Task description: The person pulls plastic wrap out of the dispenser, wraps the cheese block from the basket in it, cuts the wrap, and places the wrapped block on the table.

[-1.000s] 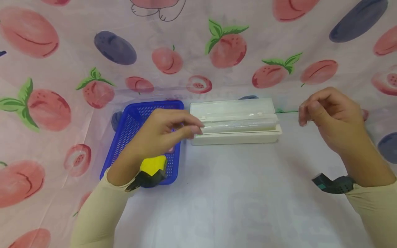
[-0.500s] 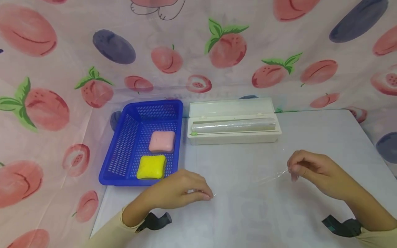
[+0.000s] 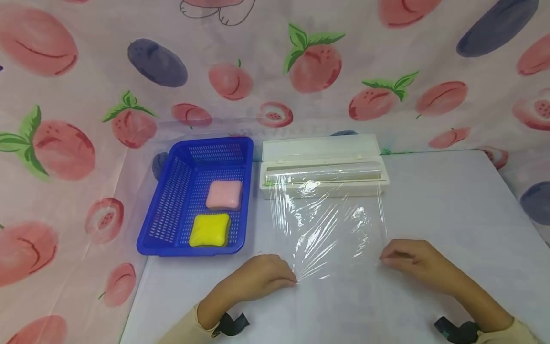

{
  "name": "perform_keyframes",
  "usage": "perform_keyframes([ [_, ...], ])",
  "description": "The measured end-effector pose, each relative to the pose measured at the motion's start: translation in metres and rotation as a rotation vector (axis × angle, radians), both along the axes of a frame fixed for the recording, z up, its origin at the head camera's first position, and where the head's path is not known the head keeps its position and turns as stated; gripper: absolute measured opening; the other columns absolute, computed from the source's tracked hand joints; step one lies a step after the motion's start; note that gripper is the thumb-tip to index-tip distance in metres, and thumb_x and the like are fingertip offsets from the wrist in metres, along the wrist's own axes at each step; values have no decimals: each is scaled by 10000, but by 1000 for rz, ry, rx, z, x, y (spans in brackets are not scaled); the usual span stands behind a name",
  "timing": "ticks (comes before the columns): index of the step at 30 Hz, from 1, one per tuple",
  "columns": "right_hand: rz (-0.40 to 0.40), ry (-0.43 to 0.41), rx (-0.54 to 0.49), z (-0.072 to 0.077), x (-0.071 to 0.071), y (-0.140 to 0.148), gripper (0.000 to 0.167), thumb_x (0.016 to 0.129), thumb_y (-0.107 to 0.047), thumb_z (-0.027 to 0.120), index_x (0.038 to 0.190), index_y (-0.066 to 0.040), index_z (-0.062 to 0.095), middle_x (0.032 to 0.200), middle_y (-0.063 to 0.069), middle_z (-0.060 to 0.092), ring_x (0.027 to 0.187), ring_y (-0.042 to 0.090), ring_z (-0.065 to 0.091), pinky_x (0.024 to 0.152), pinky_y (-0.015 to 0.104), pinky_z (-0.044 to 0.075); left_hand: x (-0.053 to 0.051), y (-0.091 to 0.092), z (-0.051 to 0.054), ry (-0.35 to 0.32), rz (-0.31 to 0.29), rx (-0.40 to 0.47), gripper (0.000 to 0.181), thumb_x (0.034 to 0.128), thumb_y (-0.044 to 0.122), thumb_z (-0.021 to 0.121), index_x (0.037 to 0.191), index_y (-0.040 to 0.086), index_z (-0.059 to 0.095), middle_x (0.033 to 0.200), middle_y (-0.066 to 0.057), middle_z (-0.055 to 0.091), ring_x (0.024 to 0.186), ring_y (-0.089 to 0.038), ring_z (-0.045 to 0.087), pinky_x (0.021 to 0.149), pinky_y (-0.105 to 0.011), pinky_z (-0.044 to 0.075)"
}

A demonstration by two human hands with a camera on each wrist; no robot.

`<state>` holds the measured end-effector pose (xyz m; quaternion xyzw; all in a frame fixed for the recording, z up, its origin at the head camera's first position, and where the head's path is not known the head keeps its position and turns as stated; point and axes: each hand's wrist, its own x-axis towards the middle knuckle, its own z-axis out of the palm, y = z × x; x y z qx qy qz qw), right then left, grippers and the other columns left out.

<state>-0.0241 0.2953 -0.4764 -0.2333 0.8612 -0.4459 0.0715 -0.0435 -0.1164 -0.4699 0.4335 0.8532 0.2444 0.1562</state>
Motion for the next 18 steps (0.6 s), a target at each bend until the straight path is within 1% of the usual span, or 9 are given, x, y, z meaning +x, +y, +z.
perform_keyframes([
  [2, -4, 68, 30, -9, 1, 0, 221, 846, -37, 796, 958, -219, 741, 962, -60, 754, 905, -8, 670, 796, 117, 524, 2, 1, -9, 30, 5, -38, 169, 1012, 306, 636, 1082, 277, 787, 1028, 176, 749, 961, 9, 640, 878, -143, 493],
  [4, -11, 142, 53, -17, 2, 1, 280, 793, -13, 830, 935, -241, 750, 968, -60, 753, 930, -22, 663, 825, 72, 492, 4, 3, -16, 47, 7, -74, 165, 1008, 306, 640, 1087, 288, 785, 1041, 182, 742, 972, 5, 632, 873, -139, 494],
  [6, -22, 208, 78, -24, 3, 2, 336, 747, 0, 856, 907, -277, 751, 970, -74, 743, 941, -24, 653, 850, 41, 460, 6, 4, -19, 57, 8, -101, 165, 1008, 305, 640, 1091, 292, 783, 1058, 182, 738, 988, -1, 626, 877, -143, 497],
  [9, -30, 251, 124, -29, 5, 6, 360, 721, -42, 882, 871, -342, 752, 955, -129, 719, 926, -27, 631, 848, 26, 435, 8, 5, -20, 64, 19, -106, 153, 999, 296, 658, 1076, 280, 789, 1055, 163, 726, 986, -10, 621, 868, -148, 506],
  [11, -15, 244, 144, -31, 6, 8, 339, 726, -87, 889, 860, -368, 753, 940, -174, 699, 901, -26, 621, 822, 41, 442, 9, 6, -20, 52, 47, -89, 134, 986, 302, 679, 1059, 245, 776, 1015, 142, 698, 937, -5, 605, 829, -131, 501],
  [13, 17, 199, 149, -32, 7, 11, 289, 747, -133, 883, 858, -371, 762, 918, -208, 680, 864, -29, 610, 773, 70, 458, 10, 6, -21, 46, 68, -72, 125, 973, 309, 699, 1035, 218, 756, 953, 122, 642, 873, -2, 566, 766, -103, 474],
  [14, 34, 174, 149, -32, 8, 12, 264, 761, -152, 876, 861, -370, 766, 908, -221, 673, 848, -31, 605, 749, 87, 466, 10, 6, -21, 55, 70, -71, 128, 967, 315, 707, 1026, 214, 758, 928, 115, 612, 847, -4, 543, 736, -92, 452],
  [16, 70, 129, 145, -33, 9, 14, 216, 786, -176, 860, 870, -356, 777, 889, -232, 665, 819, -40, 598, 705, 120, 479, 11, 6, -21, 90, 54, -92, 141, 957, 322, 720, 1029, 211, 768, 889, 110, 570, 818, -15, 502, 697, -83, 411],
  [18, 110, 110, 146, -35, 9, 14, 181, 807, -179, 844, 891, -330, 789, 887, -224, 669, 811, -42, 595, 681, 146, 488, 12, 5, -23, 153, 12, -132, 137, 954, 317, 723, 1036, 243, 804, 875, 118, 577, 831, -23, 496, 699, -83, 397],
])
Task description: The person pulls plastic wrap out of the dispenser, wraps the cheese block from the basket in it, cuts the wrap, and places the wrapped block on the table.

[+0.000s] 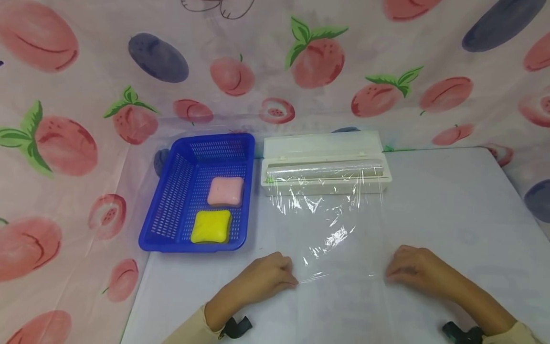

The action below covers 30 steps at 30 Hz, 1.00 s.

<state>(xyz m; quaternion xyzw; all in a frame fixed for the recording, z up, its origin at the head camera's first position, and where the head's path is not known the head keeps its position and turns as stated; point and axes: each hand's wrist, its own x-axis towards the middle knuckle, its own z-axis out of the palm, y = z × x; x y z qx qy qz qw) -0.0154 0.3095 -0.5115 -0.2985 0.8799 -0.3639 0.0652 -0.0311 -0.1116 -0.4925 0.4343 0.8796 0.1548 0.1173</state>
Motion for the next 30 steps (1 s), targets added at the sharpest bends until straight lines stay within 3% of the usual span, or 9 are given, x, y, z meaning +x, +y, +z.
perform_keyframes([
  [3, 48, 5, 41, -3, -1, -1, 135, 838, -200, 821, 930, -297, 802, 909, -202, 688, 837, -31, 612, 692, 181, 514, 0, -1, 0, 80, -51, -63, 143, 943, 307, 736, 1056, 283, 819, 896, 130, 636, 875, -38, 525, 740, -101, 426],
  [5, 54, -25, 92, -3, -1, -2, 112, 876, -252, 791, 983, -282, 803, 941, -186, 708, 868, -25, 632, 710, 205, 537, 1, -1, 0, 100, -54, -89, 148, 928, 308, 751, 1059, 285, 817, 913, 133, 667, 895, -44, 545, 759, -119, 447],
  [9, -28, -166, 226, 3, -1, -5, 182, 965, -369, 690, 1118, -288, 745, 1011, -186, 733, 907, -51, 641, 756, 243, 568, 4, -2, 1, 100, -29, -112, 175, 899, 318, 781, 1070, 296, 808, 953, 147, 707, 916, -44, 567, 769, -151, 463],
  [13, -145, -280, 239, 8, -2, -8, 168, 980, -319, 681, 1118, -229, 648, 844, -196, 716, 728, -55, 580, 656, 217, 516, 5, -3, 0, 30, 9, -109, 230, 896, 298, 787, 1126, 280, 791, 982, 152, 739, 919, -35, 579, 788, -160, 476],
  [16, -226, -317, 218, 10, -2, -10, 195, 943, -276, 730, 1073, -187, 616, 688, -201, 658, 608, -19, 525, 577, 210, 444, 7, -3, 1, -43, 78, -85, 215, 945, 283, 736, 1151, 246, 781, 962, 125, 755, 881, -28, 604, 790, -182, 506],
  [20, -311, -344, 221, 10, -1, -12, 254, 877, -259, 797, 1035, -169, 619, 647, -171, 635, 587, 13, 535, 584, 220, 429, 9, -2, 1, -112, 233, -24, 171, 985, 257, 680, 1099, 183, 784, 892, 76, 761, 765, -21, 614, 745, -220, 537],
  [25, -312, -329, 236, 6, -3, -18, 331, 782, -222, 872, 1016, -173, 643, 760, -98, 585, 584, 16, 555, 573, 224, 446, 12, 3, -4, -154, 431, 87, 112, 874, 184, 803, 969, 125, 802, 799, 62, 751, 669, 10, 561, 665, -195, 511],
  [30, -275, -298, 284, 1, -6, -19, 364, 737, -230, 904, 1014, -210, 668, 771, -110, 549, 640, 17, 480, 574, 218, 428, 13, 2, -6, -134, 508, 84, 128, 783, 179, 881, 871, 155, 792, 717, 108, 628, 655, 2, 503, 613, -184, 438],
])
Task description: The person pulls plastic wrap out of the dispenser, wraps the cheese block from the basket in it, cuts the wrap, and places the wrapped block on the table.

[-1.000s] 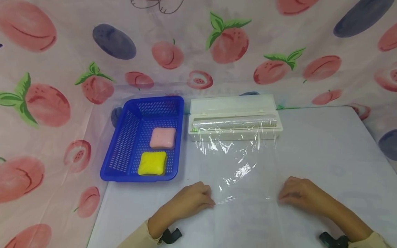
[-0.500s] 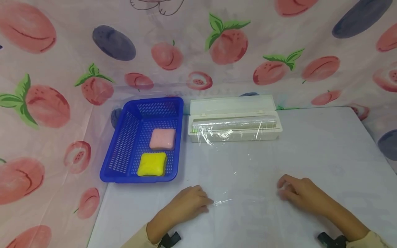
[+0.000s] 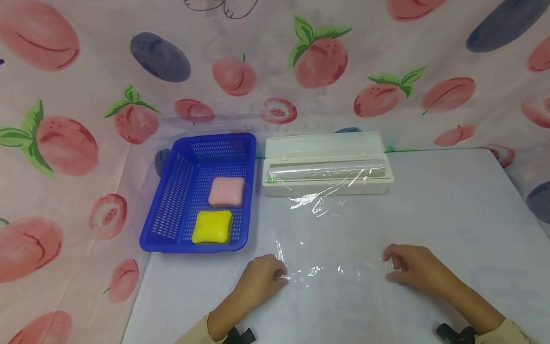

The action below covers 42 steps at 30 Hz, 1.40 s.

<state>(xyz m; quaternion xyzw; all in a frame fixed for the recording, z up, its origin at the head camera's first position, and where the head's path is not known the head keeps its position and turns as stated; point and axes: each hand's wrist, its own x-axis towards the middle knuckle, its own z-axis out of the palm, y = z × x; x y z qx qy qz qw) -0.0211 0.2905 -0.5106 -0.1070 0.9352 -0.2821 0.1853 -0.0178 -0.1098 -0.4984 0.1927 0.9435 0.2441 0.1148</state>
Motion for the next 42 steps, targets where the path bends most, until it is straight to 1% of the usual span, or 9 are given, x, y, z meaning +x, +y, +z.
perform_keyframes([
  [4, 27, 2, 38, 0, -1, 2, 399, 725, -261, 911, 1035, -219, 663, 766, -122, 539, 662, 24, 443, 581, 216, 408, 0, -3, 3, -57, 32, -50, 156, 792, 250, 875, 808, 192, 731, 669, 123, 537, 620, -37, 463, 570, -211, 380],
  [12, 17, -4, 109, 4, -1, 1, 455, 698, -289, 923, 1060, -222, 656, 739, -108, 513, 645, 44, 445, 570, 216, 391, -4, -8, 2, -194, 82, -87, 313, 811, 366, 854, 701, 226, 595, 596, 93, 498, 605, -95, 478, 556, -252, 372],
  [18, 32, 77, 180, 4, -1, -2, 723, 662, -389, 937, 1275, -160, 630, 878, -77, 560, 782, 96, 492, 676, 299, 492, -4, -10, 2, -205, 78, -92, 318, 823, 381, 842, 702, 233, 588, 595, 94, 500, 599, -95, 482, 558, -254, 376],
  [24, 95, 199, 268, 2, 2, -3, 883, 665, -452, 926, 1435, -178, 593, 1049, -4, 589, 895, 138, 525, 706, 328, 525, 3, -13, 8, -112, 67, -127, 317, 851, 433, 804, 715, 240, 593, 612, 120, 481, 582, -65, 453, 523, -237, 365],
  [29, 145, 280, 355, 2, 7, -3, 878, 711, -495, 890, 1461, -169, 573, 1208, 108, 594, 1052, 298, 549, 821, 493, 571, 9, -16, 37, -8, 74, -135, 226, 888, 418, 773, 848, 204, 710, 670, 119, 517, 634, -58, 470, 543, -215, 391],
  [34, 153, 273, 408, 4, 10, -2, 900, 730, -522, 861, 1493, -175, 535, 1551, 197, 422, 1359, 496, 394, 912, 748, 442, 8, -26, 74, 111, 88, -130, 238, 915, 400, 756, 1023, 187, 759, 868, 88, 674, 826, -79, 598, 699, -257, 521],
  [38, 135, 208, 387, 3, 10, 0, 918, 740, -551, 830, 1511, -171, 510, 1620, 231, 346, 1437, 566, 303, 953, 879, 282, -7, -43, 98, 188, 127, -87, 267, 920, 377, 763, 1106, 185, 759, 1025, 63, 720, 961, -124, 643, 817, -313, 563],
  [40, 130, 183, 366, 3, 10, 1, 922, 745, -563, 817, 1517, -170, 501, 1618, 238, 347, 1431, 587, 304, 941, 899, 232, -20, -56, 108, 189, 146, -57, 286, 932, 366, 752, 1141, 171, 754, 1086, 35, 727, 1006, -161, 660, 858, -357, 574],
  [42, 133, 171, 354, 2, 10, 3, 923, 753, -569, 806, 1523, -169, 492, 1617, 242, 347, 1429, 593, 305, 937, 902, 220, -35, -72, 118, 152, 156, -36, 320, 952, 362, 728, 1193, 152, 739, 1159, -13, 726, 1070, -225, 666, 905, -426, 573],
])
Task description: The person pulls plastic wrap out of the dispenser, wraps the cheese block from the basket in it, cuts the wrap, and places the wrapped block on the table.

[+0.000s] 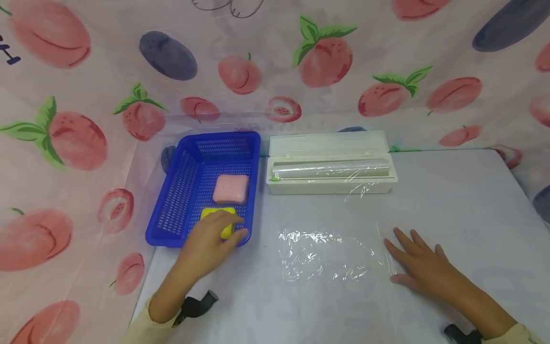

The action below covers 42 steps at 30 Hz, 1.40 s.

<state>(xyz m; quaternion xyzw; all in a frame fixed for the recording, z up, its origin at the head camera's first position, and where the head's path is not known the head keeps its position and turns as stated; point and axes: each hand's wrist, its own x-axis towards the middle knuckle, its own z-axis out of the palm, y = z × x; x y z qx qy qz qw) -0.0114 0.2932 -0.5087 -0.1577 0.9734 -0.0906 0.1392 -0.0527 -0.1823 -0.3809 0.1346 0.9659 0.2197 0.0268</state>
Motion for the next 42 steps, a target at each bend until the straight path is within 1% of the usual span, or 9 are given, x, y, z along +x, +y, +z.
perform_keyframes([
  [4, 4, -11, -10, -1, 0, 3, 914, 766, -583, 792, 1528, -181, 486, 1619, 236, 347, 1429, 592, 309, 933, 905, 219, -35, -37, 12, -152, -6, 16, 410, 988, 407, 662, 1284, 125, 692, 1267, -94, 700, 1180, -324, 635, 976, -551, 537],
  [7, -4, -22, -12, -1, 0, 4, 928, 762, -603, 783, 1534, -190, 478, 1623, 235, 340, 1432, 594, 297, 924, 908, 215, -61, -63, 14, -267, -35, -5, 444, 997, 441, 631, 1296, 116, 679, 1255, -110, 702, 1181, -347, 628, 981, -578, 525],
  [11, -14, -30, -10, 0, 0, 4, 940, 752, -608, 785, 1536, -191, 475, 1623, 239, 336, 1431, 597, 292, 919, 907, 214, -91, -86, 7, -405, -72, -54, 491, 995, 462, 625, 1313, 90, 661, 1265, -127, 694, 1170, -347, 631, 992, -569, 527],
  [16, -13, -28, -9, 1, 0, 4, 938, 753, -607, 785, 1535, -191, 475, 1620, 240, 342, 1428, 597, 297, 922, 907, 218, -115, -98, -8, -613, -23, -46, 624, 982, 424, 659, 1417, -11, 548, 1399, -244, 590, 1196, -393, 628, 912, -506, 591],
  [19, -15, -34, -17, 2, 1, 3, 933, 761, -614, 776, 1541, -205, 468, 1627, 229, 336, 1435, 590, 292, 931, 906, 211, -122, -100, -14, -719, 25, -33, 670, 973, 402, 680, 1432, -54, 506, 1405, -278, 564, 1184, -410, 638, 861, -480, 612],
  [22, -14, -35, -21, 3, 1, 3, 929, 766, -615, 772, 1544, -213, 462, 1631, 222, 333, 1438, 585, 290, 937, 905, 204, -125, -99, -18, -775, 51, -40, 684, 964, 392, 695, 1426, -73, 499, 1379, -281, 570, 1152, -400, 649, 856, -472, 614],
  [31, -11, -29, -28, -2, -1, 5, 932, 757, -600, 789, 1544, -223, 462, 1631, 220, 336, 1440, 586, 285, 927, 907, 197, -126, -97, -24, -818, 50, -104, 662, 942, 319, 740, 1423, -72, 510, 1398, -290, 538, 1090, -332, 667, 849, -444, 618],
  [36, -14, -23, -35, -3, -1, 6, 927, 757, -594, 793, 1542, -226, 465, 1629, 221, 338, 1441, 582, 287, 924, 906, 201, -125, -98, -22, -789, 37, -133, 573, 926, 290, 760, 1357, -41, 577, 1289, -245, 599, 1050, -339, 658, 841, -461, 618],
  [42, -13, -15, -30, -2, -1, 4, 917, 753, -578, 805, 1535, -228, 477, 1626, 221, 344, 1438, 578, 298, 931, 904, 207, -125, -100, -14, -677, -64, -214, 277, 898, 246, 781, 1023, 56, 623, 968, -113, 612, 891, -308, 613, 738, -392, 603],
])
